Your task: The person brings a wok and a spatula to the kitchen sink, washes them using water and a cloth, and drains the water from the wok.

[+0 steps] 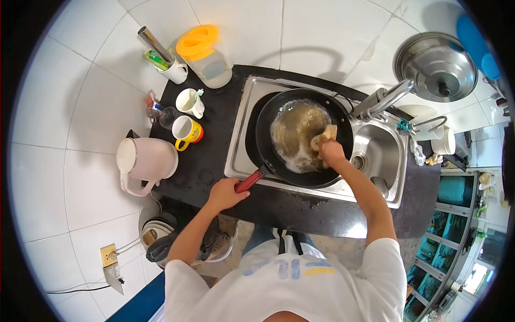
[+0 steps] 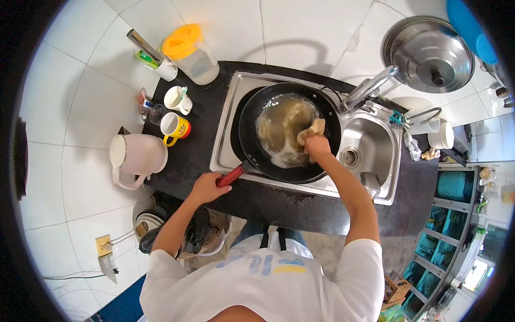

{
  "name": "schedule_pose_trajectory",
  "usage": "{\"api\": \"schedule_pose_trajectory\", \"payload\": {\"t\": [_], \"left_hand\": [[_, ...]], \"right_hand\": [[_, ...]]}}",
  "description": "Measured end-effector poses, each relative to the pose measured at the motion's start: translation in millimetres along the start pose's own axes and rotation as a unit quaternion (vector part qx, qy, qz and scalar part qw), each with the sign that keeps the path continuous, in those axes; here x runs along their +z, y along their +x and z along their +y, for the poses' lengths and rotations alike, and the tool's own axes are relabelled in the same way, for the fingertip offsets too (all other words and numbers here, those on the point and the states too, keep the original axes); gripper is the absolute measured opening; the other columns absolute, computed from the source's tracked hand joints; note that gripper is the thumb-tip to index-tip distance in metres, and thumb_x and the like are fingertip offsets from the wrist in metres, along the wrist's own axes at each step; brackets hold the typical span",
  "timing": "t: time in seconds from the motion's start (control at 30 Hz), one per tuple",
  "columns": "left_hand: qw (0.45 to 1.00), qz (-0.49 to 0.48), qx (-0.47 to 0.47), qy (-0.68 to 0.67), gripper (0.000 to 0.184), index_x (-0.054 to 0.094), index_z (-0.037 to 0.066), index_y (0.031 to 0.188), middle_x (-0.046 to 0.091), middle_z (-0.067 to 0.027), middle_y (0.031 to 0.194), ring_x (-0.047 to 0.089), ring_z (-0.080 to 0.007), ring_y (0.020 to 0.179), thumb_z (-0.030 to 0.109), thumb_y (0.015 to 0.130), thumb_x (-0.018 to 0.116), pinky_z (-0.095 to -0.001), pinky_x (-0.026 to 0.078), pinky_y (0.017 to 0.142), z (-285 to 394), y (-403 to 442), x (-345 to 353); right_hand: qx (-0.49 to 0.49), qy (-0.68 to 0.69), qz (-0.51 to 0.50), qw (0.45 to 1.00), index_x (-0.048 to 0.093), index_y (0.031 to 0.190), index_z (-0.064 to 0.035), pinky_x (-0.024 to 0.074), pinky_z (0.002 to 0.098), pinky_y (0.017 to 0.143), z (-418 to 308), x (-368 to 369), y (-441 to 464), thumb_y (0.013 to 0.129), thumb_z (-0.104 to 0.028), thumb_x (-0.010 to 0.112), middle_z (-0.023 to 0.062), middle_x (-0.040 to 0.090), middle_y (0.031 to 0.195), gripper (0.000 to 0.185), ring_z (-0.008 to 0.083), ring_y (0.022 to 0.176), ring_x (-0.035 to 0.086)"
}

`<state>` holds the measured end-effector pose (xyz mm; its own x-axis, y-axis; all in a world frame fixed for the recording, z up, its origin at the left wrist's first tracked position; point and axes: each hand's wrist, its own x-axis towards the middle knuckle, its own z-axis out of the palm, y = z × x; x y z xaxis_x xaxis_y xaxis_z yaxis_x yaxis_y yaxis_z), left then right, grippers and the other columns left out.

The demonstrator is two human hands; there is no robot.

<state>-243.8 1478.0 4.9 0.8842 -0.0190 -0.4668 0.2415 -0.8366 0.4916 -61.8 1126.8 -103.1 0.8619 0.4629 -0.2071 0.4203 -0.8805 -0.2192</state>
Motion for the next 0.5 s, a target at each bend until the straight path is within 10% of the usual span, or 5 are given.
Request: {"api": "schedule_pose_trajectory", "payload": {"t": [0.13, 0.3, 0.5], "left_hand": [[0.994, -0.050, 0.050, -0.077, 0.043, 0.065, -0.002, 0.082, 0.064, -0.0154, 0.071, 0.064, -0.0259, 0.066, 0.038, 0.070, 0.078, -0.0364, 0.050, 0.063, -21.6, 25.9, 6.4], [0.962, -0.152, 0.006, -0.225, 0.036, 0.064, -0.004, 0.090, 0.063, -0.0101, 0.072, 0.062, -0.0173, 0.064, 0.028, 0.078, 0.075, -0.0305, 0.050, 0.059, -33.2, 40.8, 15.0], [0.903, -0.214, -0.085, -0.362, 0.032, 0.062, -0.002, 0.100, 0.061, -0.0071, 0.071, 0.058, -0.0127, 0.056, 0.024, 0.083, 0.071, -0.0252, 0.048, 0.050, -22.6, 45.4, 16.7]], "right_hand": [[0.036, 0.428, 0.048, 0.902, 0.067, 0.093, -0.0009, 0.0490, 0.0335, 0.075, 14.3, -6.4, -6.1, 0.084, -0.011, 0.058, 0.0076, 0.069, 0.083, 0.017, 0.0242, 0.081, 0.066], [0.041, 0.846, 0.089, 0.525, 0.056, 0.121, -0.0015, 0.0439, 0.0338, 0.091, -10.2, -21.1, -31.4, 0.093, -0.017, 0.055, 0.0050, 0.064, 0.110, 0.032, 0.0164, 0.104, 0.059], [-0.054, 0.977, 0.113, 0.173, 0.047, 0.131, -0.0073, 0.0319, 0.0532, 0.107, -38.6, -33.7, -25.7, 0.090, -0.049, 0.049, 0.0162, 0.045, 0.139, 0.058, 0.0355, 0.127, 0.042]]}}
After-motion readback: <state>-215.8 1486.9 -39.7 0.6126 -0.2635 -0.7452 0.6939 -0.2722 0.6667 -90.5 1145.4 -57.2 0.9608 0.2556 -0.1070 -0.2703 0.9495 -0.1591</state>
